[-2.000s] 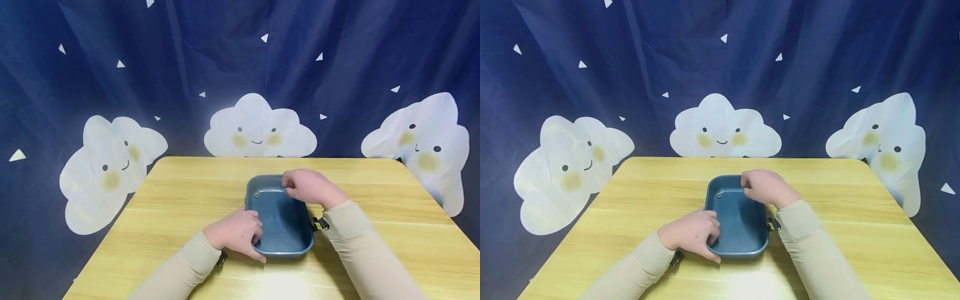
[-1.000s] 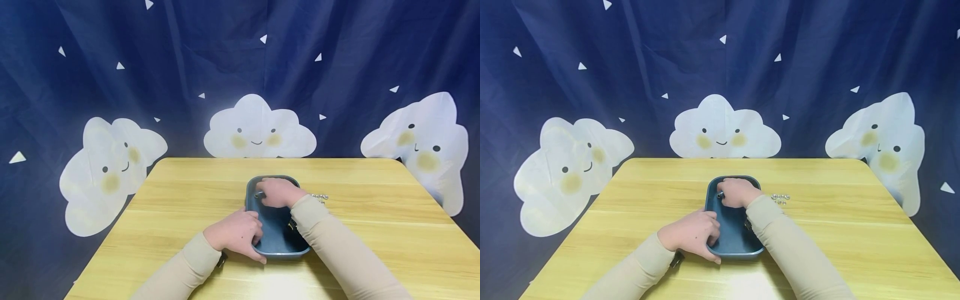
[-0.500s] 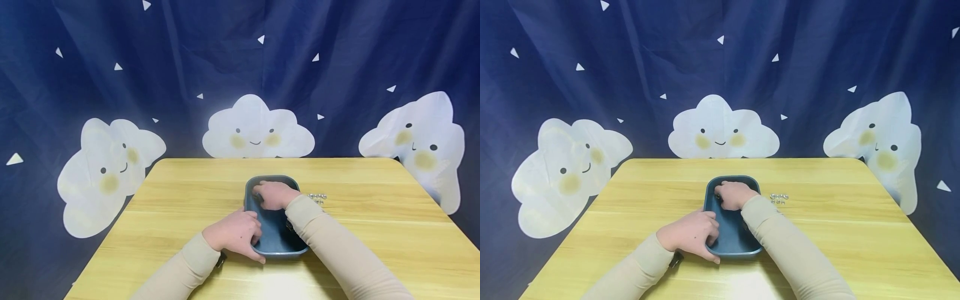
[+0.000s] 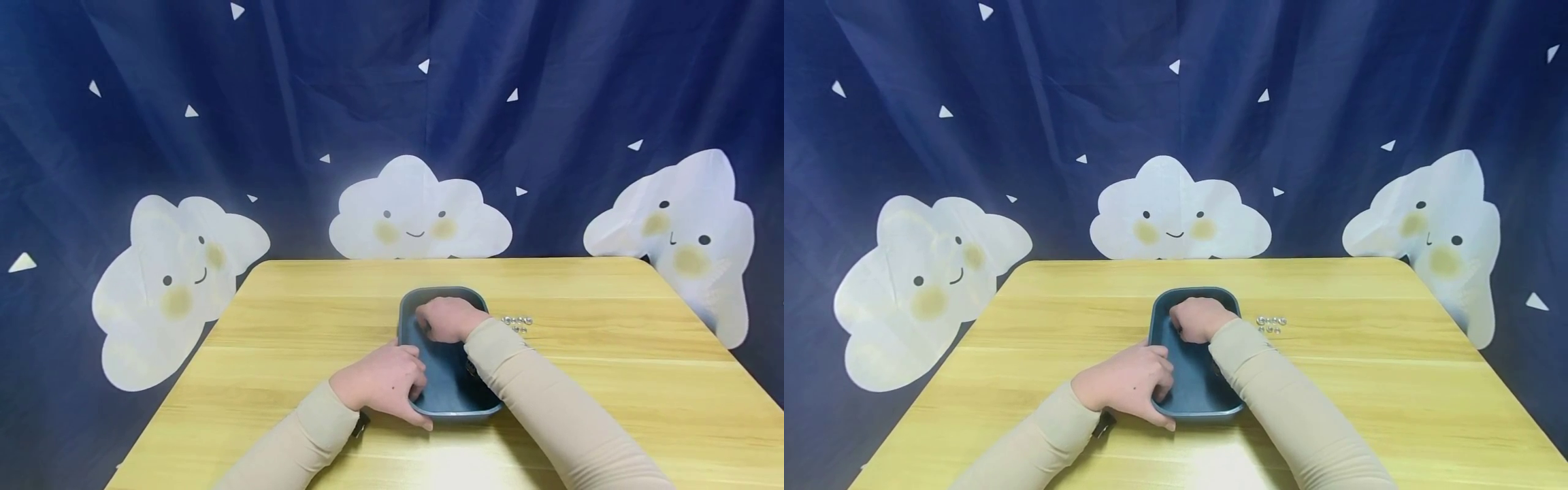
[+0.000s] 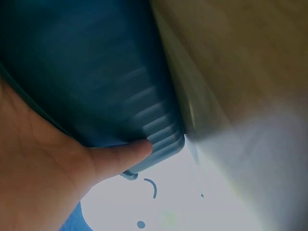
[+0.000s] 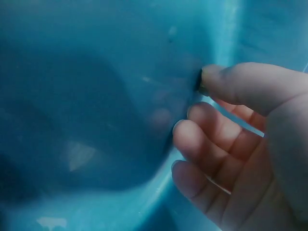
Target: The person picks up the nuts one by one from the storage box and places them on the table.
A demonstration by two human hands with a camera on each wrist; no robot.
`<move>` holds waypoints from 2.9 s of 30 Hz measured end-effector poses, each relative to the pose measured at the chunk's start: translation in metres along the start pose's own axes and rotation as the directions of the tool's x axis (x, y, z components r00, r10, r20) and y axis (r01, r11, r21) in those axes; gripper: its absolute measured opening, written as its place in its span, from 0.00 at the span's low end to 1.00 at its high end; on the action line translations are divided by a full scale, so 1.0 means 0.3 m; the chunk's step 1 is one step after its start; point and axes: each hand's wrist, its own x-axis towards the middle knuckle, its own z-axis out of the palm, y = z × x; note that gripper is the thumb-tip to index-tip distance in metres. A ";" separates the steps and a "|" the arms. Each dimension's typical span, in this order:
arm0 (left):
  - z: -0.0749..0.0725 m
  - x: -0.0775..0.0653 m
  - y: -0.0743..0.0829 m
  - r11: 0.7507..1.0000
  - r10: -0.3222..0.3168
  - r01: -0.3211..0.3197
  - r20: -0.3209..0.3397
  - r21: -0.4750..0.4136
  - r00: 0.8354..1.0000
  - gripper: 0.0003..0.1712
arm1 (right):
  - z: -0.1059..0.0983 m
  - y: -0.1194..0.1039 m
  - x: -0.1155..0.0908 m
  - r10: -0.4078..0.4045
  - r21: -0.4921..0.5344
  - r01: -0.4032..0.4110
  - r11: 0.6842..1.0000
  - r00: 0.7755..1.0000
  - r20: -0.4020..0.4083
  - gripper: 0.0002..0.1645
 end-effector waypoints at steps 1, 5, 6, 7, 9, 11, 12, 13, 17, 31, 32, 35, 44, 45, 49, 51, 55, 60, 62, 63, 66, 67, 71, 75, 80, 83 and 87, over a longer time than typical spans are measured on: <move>0.000 -0.001 0.000 1.000 0.000 0.000 -0.001 0.000 1.000 0.31 | 0.000 0.000 0.001 -0.005 -0.007 0.005 1.000 1.000 0.002 0.07; -0.001 -0.001 0.000 1.000 -0.004 0.004 -0.002 -0.004 1.000 0.31 | -0.001 0.000 0.004 -0.010 -0.026 0.010 1.000 1.000 0.000 0.08; -0.002 -0.002 -0.001 1.000 -0.006 0.006 -0.001 -0.004 1.000 0.31 | -0.001 0.000 0.006 -0.005 -0.030 0.006 1.000 1.000 0.001 0.09; -0.002 -0.001 0.000 1.000 -0.007 0.007 0.000 -0.005 1.000 0.31 | -0.001 0.000 0.007 0.000 -0.033 0.000 0.999 1.000 0.002 0.09; -0.003 -0.002 -0.001 1.000 -0.009 0.009 0.001 -0.004 1.000 0.31 | 0.001 0.001 0.008 0.012 -0.027 -0.012 1.000 1.000 0.000 0.09; -0.001 -0.003 -0.001 1.000 -0.012 0.012 0.005 -0.007 1.000 0.31 | -0.001 0.002 0.007 0.022 -0.009 -0.022 1.000 1.000 0.000 0.09; 0.000 -0.003 -0.001 1.000 -0.013 0.013 0.007 -0.008 1.000 0.31 | -0.003 0.002 0.006 0.026 0.001 -0.026 1.000 1.000 0.001 0.08; 0.001 -0.003 -0.001 1.000 -0.014 0.014 0.008 -0.009 1.000 0.31 | -0.006 0.002 0.005 0.026 0.014 -0.026 1.000 1.000 -0.003 0.08; 0.002 -0.002 -0.001 1.000 -0.014 0.014 0.011 -0.019 1.000 0.31 | -0.023 0.002 -0.005 0.023 0.057 -0.022 0.998 1.000 -0.017 0.07; -0.009 -0.002 0.002 1.000 -0.005 0.005 -0.001 -0.027 1.000 0.32 | -0.111 0.034 -0.100 0.015 0.113 0.001 0.994 0.990 -0.140 0.08; -0.010 -0.002 0.003 1.000 -0.003 0.003 0.000 -0.025 1.000 0.32 | -0.121 0.037 -0.110 0.021 0.116 -0.004 0.993 0.989 -0.146 0.08; -0.010 -0.002 0.003 1.000 -0.005 0.005 -0.002 -0.022 1.000 0.32 | -0.152 0.046 -0.139 0.040 0.119 -0.020 0.993 0.986 -0.161 0.08; -0.001 -0.004 0.003 1.000 -0.010 0.010 -0.003 -0.028 1.000 0.32 | -0.190 0.098 -0.204 0.111 0.146 -0.084 0.986 0.976 -0.187 0.06; 0.000 -0.004 0.003 1.000 -0.011 0.011 -0.004 -0.028 1.000 0.32 | -0.188 0.108 -0.208 0.118 0.147 -0.090 0.985 0.974 -0.192 0.06; 0.000 -0.004 0.001 1.000 -0.012 0.012 -0.001 -0.017 1.000 0.32 | -0.176 0.151 -0.227 0.127 0.158 -0.096 0.983 0.970 -0.205 0.06; -0.001 -0.003 0.002 1.000 -0.013 0.013 0.007 -0.016 1.000 0.32 | -0.171 0.172 -0.239 0.122 0.167 -0.087 0.982 0.970 -0.211 0.05; -0.004 -0.003 0.005 1.000 -0.019 0.019 0.019 -0.014 1.000 0.32 | -0.163 0.210 -0.271 0.127 0.194 -0.084 0.977 0.967 -0.222 0.04; -0.004 -0.003 0.006 1.000 -0.024 0.024 0.014 -0.004 1.000 0.32 | -0.145 0.266 -0.311 0.158 0.211 -0.108 0.971 0.958 -0.238 0.05; -0.003 -0.003 0.006 1.000 -0.024 0.024 0.012 -0.001 1.000 0.32 | -0.137 0.287 -0.326 0.174 0.217 -0.122 0.969 0.955 -0.239 0.06; -0.001 -0.003 0.005 1.000 -0.024 0.024 0.011 0.001 1.000 0.32 | -0.132 0.297 -0.333 0.182 0.222 -0.129 0.967 0.954 -0.238 0.06; 0.002 -0.004 0.004 1.000 -0.027 0.027 0.011 -0.004 1.000 0.32 | -0.120 0.324 -0.355 0.208 0.234 -0.151 0.960 0.949 -0.239 0.07; 0.002 -0.004 0.004 1.000 -0.027 0.027 0.011 -0.005 1.000 0.32 | -0.117 0.332 -0.362 0.217 0.240 -0.159 0.958 0.947 -0.237 0.07; 0.002 -0.003 0.004 1.000 -0.025 0.025 0.014 -0.009 1.000 0.32 | -0.100 0.359 -0.386 0.244 0.258 -0.183 0.949 0.943 -0.228 0.06; -0.002 -0.004 0.005 1.000 -0.018 0.018 0.014 -0.007 1.000 0.32 | -0.075 0.386 -0.406 0.261 0.258 -0.203 0.944 0.941 -0.214 0.06; -0.001 -0.004 0.004 1.000 -0.022 0.022 0.017 0.002 1.000 0.32 | -0.049 0.419 -0.434 0.267 0.252 -0.218 0.943 0.947 -0.180 0.06; -0.001 -0.004 0.006 1.000 -0.024 0.024 0.024 0.003 0.999 0.32 | -0.035 0.434 -0.446 0.276 0.247 -0.236 0.940 0.951 -0.139 0.05; -0.003 -0.004 0.007 1.000 -0.024 0.024 0.025 -0.003 0.999 0.32 | -0.015 0.448 -0.450 0.279 0.251 -0.245 0.936 0.954 -0.108 0.04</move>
